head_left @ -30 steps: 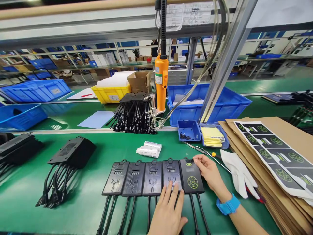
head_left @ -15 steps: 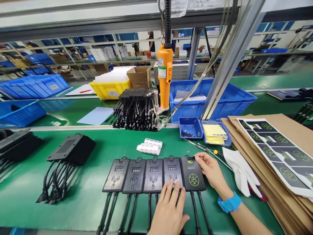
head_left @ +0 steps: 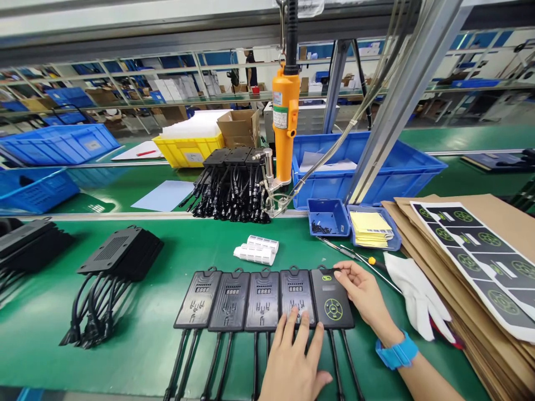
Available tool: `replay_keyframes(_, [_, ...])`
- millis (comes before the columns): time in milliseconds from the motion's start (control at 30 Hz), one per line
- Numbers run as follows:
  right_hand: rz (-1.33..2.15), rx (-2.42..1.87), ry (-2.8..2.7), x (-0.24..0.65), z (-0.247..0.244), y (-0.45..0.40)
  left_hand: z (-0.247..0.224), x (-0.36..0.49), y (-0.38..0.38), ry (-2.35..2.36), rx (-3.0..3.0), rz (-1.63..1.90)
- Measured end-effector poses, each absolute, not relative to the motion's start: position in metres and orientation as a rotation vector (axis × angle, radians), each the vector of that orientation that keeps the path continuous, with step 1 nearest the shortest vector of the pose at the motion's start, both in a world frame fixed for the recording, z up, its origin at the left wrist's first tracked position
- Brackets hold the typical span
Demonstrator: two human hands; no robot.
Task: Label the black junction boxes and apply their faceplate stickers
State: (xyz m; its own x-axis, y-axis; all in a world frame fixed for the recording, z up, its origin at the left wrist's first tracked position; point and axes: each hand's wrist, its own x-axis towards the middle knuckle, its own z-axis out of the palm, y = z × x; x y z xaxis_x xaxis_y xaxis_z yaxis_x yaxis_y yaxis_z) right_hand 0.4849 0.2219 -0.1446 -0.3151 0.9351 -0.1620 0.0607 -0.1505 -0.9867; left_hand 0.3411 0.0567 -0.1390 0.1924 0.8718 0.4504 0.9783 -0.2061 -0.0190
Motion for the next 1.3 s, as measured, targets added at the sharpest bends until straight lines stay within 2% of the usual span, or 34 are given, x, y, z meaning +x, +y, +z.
replay_keyframes(200, [1.530,-1.182,-1.443,0.485,-0.148,0.224,-0.151,0.341,0.055,-1.766,-2.172,-0.514])
replay_keyframes(400, [1.522,-1.207,-1.486,0.486,-0.148,0.225,-0.153,0.338,0.050,-1.811,-2.271,-0.303])
replay_keyframes(1300, [1.426,-1.271,-1.668,0.487,-0.150,0.227,-0.147,0.338,0.050,-1.789,-2.282,-0.257])
